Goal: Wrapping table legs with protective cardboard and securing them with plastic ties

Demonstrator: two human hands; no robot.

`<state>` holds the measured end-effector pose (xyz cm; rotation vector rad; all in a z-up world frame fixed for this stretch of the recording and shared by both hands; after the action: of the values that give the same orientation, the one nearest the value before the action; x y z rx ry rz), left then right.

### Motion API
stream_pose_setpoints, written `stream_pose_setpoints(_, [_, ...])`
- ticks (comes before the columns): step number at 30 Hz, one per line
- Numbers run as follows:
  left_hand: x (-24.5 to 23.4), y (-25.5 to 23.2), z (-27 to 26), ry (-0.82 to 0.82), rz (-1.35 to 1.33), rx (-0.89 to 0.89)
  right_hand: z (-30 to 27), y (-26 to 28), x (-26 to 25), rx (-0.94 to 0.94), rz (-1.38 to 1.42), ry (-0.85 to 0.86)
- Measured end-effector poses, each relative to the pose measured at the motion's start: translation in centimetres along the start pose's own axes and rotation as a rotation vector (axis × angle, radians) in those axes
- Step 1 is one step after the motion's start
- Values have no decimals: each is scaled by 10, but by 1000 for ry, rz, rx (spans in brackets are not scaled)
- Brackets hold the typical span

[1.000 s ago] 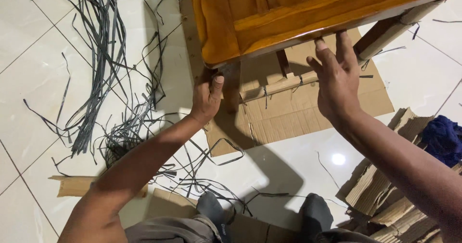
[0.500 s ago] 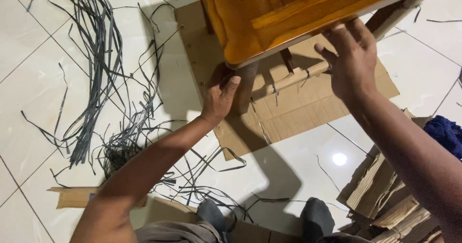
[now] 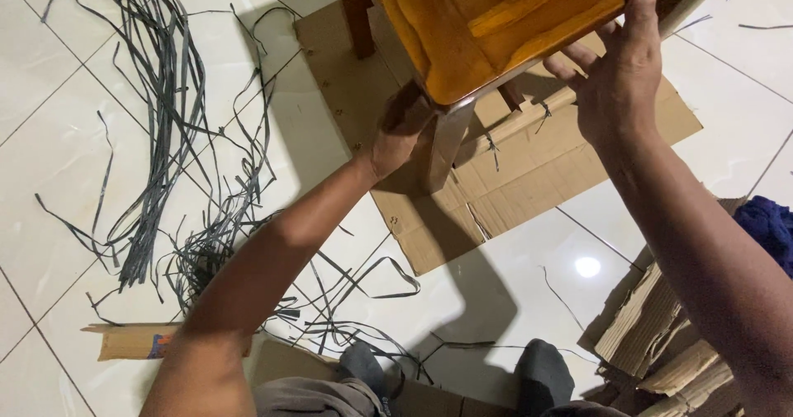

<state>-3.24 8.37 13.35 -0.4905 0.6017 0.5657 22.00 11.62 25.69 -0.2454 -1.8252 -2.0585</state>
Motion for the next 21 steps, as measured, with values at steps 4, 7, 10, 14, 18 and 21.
stream_pose_setpoints(4, [-28, -30, 24, 10, -993, -533, 1, 1, 0, -37, -20, 56])
stream_pose_setpoints(7, [-28, -34, 22, 22, -1036, -578, 1, 3, 1, -42, -59, 57])
stream_pose_setpoints(10, [-18, -28, 9, -7, -945, -642, 1, 8, 3, -164, -90, 179])
stream_pose_setpoints(14, [-5, -50, 15, -47, -693, -344, -4, 15, -5, -107, -64, 112])
stream_pose_setpoints(18, [-22, -93, 29, -86, -112, 123, -7, 6, -31, -156, -59, 153])
stream_pose_setpoints(21, [-11, -102, 17, -47, -48, 57, -12, 10, -39, -132, -88, 211])
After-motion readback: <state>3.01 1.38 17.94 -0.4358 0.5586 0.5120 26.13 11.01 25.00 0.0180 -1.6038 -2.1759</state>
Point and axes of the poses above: each hand's wrist, its own z-axis towards the middle knuckle, its own x-axis out of the palm, y = z × x, the point moved 5 cm from there along z, towards the middle knuckle, and after that the axes turned 6 degrees about z, right-handed, at the moved point
